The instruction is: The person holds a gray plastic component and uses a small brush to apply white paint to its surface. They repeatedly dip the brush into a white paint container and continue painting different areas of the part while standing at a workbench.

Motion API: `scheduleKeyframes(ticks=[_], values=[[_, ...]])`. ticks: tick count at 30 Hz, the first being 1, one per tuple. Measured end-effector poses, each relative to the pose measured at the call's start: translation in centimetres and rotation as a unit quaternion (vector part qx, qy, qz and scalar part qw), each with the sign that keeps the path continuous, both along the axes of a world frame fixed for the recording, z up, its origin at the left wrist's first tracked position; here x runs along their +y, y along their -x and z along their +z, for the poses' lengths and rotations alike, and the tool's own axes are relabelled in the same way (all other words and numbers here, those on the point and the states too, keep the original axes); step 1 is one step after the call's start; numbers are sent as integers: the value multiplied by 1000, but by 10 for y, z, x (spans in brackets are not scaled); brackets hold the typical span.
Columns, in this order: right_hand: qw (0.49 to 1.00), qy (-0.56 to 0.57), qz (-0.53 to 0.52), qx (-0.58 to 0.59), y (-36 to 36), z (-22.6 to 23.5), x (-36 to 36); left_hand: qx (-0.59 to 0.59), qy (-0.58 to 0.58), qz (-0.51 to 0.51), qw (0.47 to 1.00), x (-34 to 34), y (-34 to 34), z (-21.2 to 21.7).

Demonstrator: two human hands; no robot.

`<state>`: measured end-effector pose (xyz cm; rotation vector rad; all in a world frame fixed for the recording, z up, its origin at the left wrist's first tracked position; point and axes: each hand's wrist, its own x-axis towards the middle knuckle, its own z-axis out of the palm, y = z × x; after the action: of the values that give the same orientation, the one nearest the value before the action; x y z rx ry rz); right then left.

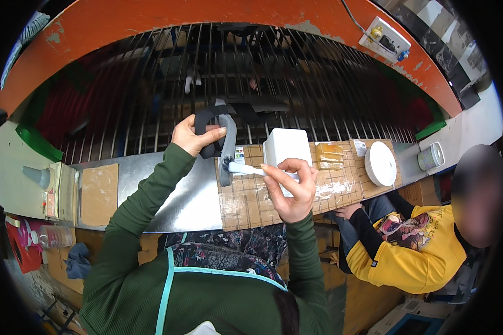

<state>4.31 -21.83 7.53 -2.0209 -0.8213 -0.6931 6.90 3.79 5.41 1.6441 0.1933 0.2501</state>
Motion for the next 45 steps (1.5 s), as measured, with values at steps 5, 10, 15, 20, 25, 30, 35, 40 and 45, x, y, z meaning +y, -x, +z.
scheduleKeyframes(ticks=[5,10,15,20,25,30,35,40,45], values=[[997,25,-26,-65,-1,6,5,53,14,-50,997,5,-5,5],[991,46,-43,-114,-5,10,7,100,5,-78,992,12,-16,3],[985,60,-49,-156,-7,15,13,194,-29,-77,977,20,-34,2],[980,65,-55,-180,-8,18,17,233,-71,-108,964,25,-31,23],[975,77,-62,-200,-8,21,19,239,-70,-128,960,26,-28,44],[973,84,-58,-207,-8,22,21,257,-58,-164,950,30,-29,50],[973,84,-52,-206,-7,22,23,270,-56,-180,944,36,-33,47],[971,87,-42,-220,-6,25,27,262,-62,-154,951,36,-31,47],[970,99,-21,-222,-4,27,27,281,-44,-186,940,44,-34,44]])
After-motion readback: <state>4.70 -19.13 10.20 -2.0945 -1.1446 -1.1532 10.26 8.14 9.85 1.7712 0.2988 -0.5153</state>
